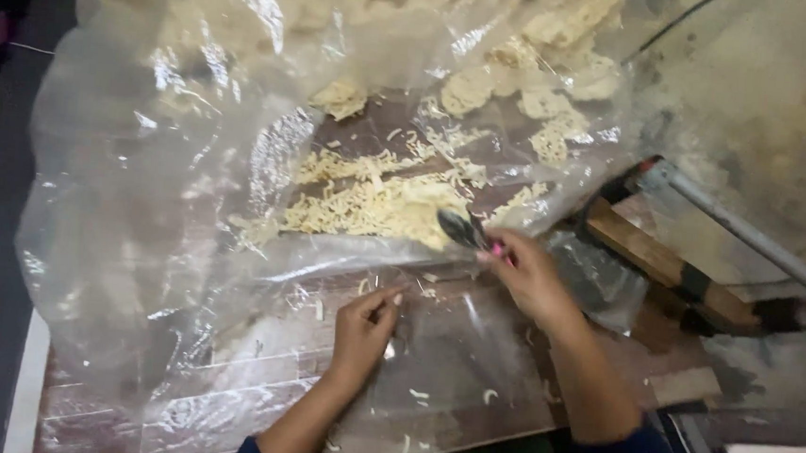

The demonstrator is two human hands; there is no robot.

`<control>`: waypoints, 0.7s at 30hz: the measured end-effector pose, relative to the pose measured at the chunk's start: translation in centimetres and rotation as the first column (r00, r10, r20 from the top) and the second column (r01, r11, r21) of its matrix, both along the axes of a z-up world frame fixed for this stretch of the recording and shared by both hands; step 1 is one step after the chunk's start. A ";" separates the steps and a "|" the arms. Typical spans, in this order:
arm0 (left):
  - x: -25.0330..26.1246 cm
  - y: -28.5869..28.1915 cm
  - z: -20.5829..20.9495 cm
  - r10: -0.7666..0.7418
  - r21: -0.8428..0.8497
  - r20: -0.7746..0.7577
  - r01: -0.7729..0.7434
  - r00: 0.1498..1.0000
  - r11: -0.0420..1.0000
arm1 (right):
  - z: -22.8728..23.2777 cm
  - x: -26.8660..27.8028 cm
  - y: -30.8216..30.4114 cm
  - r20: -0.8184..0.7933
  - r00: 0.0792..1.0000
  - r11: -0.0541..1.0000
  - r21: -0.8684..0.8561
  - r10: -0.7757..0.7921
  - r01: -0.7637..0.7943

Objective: Manually packaging fried snacks into individual plastic bags using tongs.

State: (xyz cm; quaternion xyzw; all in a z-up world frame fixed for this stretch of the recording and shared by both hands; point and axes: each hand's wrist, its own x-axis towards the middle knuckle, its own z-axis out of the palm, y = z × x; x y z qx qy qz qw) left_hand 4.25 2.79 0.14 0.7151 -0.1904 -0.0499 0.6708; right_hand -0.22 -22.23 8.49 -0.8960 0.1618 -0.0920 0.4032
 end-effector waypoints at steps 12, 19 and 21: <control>-3.6 -3.8 6.0 0.064 0.194 0.505 -0.186 0.861 0.963 | 0.2 -15.6 4.4 -0.004 0.968 0.965 -0.084 -0.250 0.248; -5.8 -6.3 4.7 -0.086 0.301 0.839 -0.327 0.538 0.896 | -0.1 -17.3 3.6 -0.275 0.944 0.981 -0.114 -0.182 0.156; -6.5 -6.6 4.7 -0.101 0.292 0.851 -0.305 0.515 0.907 | -1.4 -17.6 2.3 -0.246 0.963 0.993 -0.076 -0.112 0.096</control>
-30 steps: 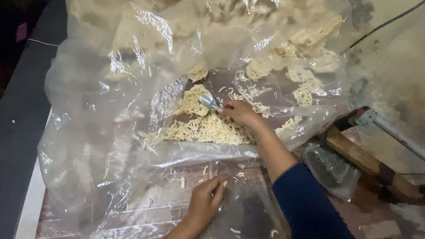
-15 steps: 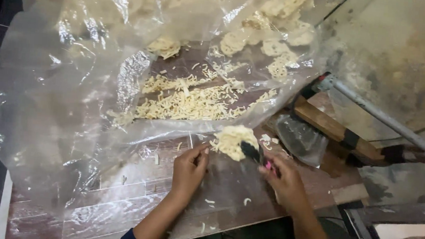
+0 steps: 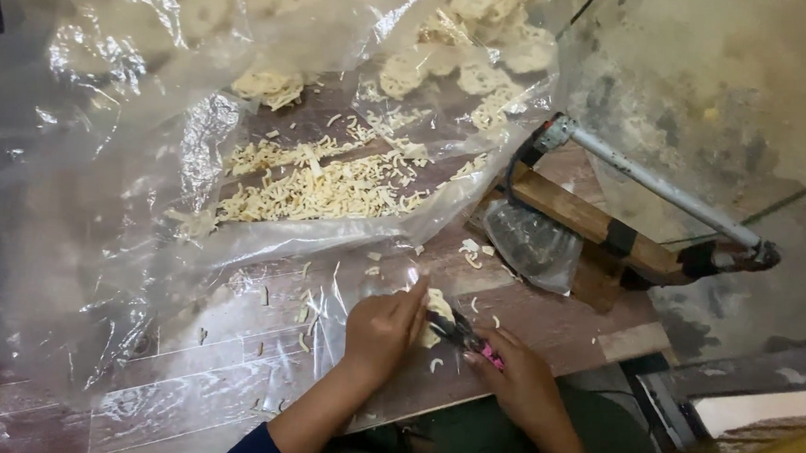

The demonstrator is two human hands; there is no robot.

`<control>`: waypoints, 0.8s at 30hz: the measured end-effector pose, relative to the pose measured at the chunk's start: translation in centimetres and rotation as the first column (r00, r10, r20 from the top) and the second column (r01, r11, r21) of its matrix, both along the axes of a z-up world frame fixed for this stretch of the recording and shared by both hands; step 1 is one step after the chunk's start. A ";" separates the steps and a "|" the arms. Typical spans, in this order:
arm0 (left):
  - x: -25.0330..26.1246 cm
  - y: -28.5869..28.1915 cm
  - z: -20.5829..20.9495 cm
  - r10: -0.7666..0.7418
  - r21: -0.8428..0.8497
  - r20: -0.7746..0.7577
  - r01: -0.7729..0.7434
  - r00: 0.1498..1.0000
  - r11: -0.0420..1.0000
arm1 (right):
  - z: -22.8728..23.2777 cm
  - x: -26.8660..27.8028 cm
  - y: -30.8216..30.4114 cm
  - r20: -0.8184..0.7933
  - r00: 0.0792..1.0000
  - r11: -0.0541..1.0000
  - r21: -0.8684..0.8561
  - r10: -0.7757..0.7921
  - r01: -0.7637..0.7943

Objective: Manually packaging fried snacks into individual plastic bags using tongs.

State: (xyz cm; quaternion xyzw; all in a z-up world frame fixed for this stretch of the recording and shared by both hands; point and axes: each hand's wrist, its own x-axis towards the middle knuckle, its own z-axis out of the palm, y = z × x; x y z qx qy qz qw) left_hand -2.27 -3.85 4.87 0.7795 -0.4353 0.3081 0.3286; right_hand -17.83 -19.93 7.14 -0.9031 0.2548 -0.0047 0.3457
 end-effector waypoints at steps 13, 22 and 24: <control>1.2 1.7 -1.1 -0.055 0.168 -0.100 0.072 0.993 0.983 | -1.0 3.5 -0.6 -0.050 0.976 0.977 0.027 0.212 -0.211; 1.0 1.8 -4.1 -0.309 -0.006 -0.204 0.314 0.929 0.949 | -0.5 7.3 1.5 -0.129 0.986 0.977 0.196 0.106 -0.079; 2.9 3.0 -4.3 -0.244 -0.059 -0.360 0.239 0.900 0.969 | -0.5 6.5 -0.4 -0.072 0.974 0.968 0.152 0.214 -0.202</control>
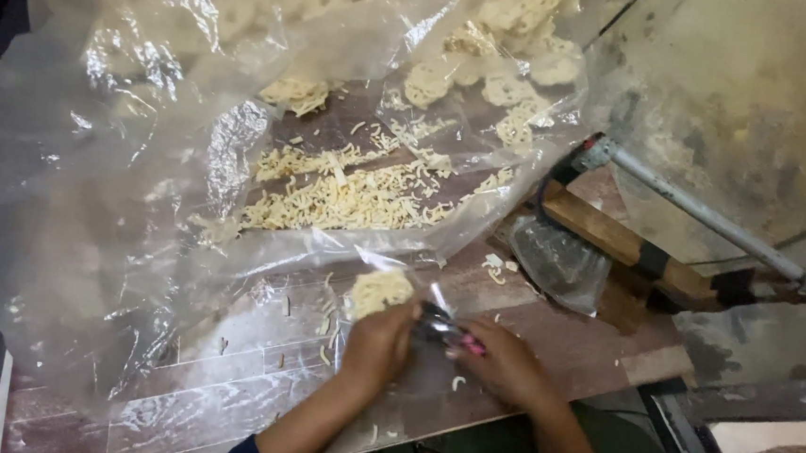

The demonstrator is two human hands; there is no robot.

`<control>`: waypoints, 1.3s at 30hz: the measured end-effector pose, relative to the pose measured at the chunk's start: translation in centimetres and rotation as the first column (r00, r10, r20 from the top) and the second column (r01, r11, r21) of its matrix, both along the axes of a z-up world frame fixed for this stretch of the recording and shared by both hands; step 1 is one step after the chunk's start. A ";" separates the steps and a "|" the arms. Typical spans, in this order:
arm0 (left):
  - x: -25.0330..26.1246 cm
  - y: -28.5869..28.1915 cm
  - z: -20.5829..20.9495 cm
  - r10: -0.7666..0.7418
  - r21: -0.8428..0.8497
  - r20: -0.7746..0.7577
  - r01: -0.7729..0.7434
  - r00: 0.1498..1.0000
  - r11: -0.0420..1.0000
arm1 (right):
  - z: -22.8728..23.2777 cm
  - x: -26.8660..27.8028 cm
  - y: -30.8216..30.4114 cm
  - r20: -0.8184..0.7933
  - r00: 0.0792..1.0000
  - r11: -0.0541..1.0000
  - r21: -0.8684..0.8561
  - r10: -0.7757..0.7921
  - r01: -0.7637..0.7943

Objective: Manually packaging fried snacks into individual plastic bags using tongs.

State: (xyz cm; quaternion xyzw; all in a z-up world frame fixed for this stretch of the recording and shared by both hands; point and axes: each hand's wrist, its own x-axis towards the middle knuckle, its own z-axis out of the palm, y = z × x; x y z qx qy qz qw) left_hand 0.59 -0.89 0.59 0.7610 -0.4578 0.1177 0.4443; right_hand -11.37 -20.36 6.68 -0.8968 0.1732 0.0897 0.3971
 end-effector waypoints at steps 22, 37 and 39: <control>1.8 0.2 -4.8 0.021 0.019 -0.020 -0.020 1.000 1.000 | -0.9 34.3 2.7 0.415 0.754 0.188 -0.909 0.509 0.373; 1.7 1.0 -2.2 -0.087 -0.061 -0.078 0.082 0.993 0.995 | 6.3 28.3 5.5 0.346 0.938 0.884 -0.442 0.013 0.151; 1.7 0.9 -3.0 -0.099 -0.044 -0.110 0.094 0.989 0.995 | 5.8 24.7 3.4 0.355 0.929 0.824 -0.555 0.109 0.116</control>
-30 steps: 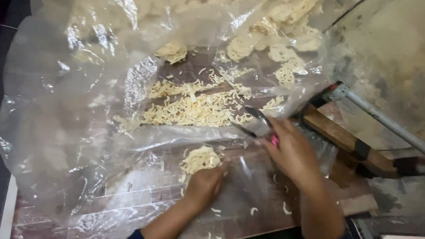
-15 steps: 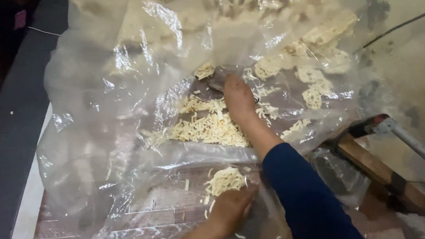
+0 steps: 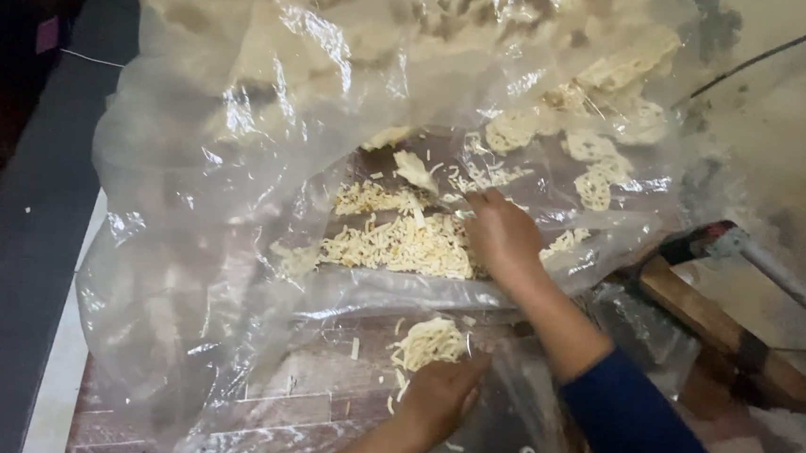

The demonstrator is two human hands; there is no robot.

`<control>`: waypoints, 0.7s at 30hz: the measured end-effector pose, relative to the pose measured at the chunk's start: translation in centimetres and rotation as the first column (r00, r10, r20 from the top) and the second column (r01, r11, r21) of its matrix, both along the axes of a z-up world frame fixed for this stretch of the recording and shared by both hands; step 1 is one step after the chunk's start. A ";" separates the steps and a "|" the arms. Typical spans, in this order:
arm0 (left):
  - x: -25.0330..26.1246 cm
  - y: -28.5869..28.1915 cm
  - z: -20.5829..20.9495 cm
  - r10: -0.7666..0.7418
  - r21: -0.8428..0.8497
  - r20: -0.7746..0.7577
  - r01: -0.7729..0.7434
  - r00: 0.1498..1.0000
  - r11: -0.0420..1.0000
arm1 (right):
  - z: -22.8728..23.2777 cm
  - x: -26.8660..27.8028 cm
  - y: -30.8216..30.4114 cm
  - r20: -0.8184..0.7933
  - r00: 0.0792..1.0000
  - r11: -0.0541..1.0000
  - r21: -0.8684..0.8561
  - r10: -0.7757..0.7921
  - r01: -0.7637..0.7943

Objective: Manually packaging fried snacks into individual plastic bags using tongs.

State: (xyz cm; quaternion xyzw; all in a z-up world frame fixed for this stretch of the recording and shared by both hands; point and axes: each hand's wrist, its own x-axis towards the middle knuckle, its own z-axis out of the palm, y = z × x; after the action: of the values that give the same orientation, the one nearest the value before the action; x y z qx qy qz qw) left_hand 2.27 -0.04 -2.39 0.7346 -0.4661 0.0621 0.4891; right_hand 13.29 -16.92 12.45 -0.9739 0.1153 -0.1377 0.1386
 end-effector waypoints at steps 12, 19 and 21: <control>1.4 2.4 3.3 0.170 -0.001 -0.263 -0.176 0.950 0.984 | -6.9 -23.7 -9.3 -0.059 0.982 0.536 0.831 -0.178 0.147; 0.1 1.7 11.6 0.082 -0.118 -0.562 -0.178 0.823 0.977 | -8.5 -30.2 -7.3 -0.104 0.976 0.179 0.974 -0.192 0.139; -0.4 1.3 11.8 0.088 -0.107 -0.515 -0.166 0.853 0.980 | -6.3 -29.9 -5.8 -0.100 0.989 0.501 0.854 -0.108 0.141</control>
State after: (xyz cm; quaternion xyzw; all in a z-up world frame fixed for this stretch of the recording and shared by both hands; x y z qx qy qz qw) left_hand 1.92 1.25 9.43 0.7159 -0.2653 -0.0668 0.6423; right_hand -16.61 -22.67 6.20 -0.7691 0.2402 -0.0562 0.5896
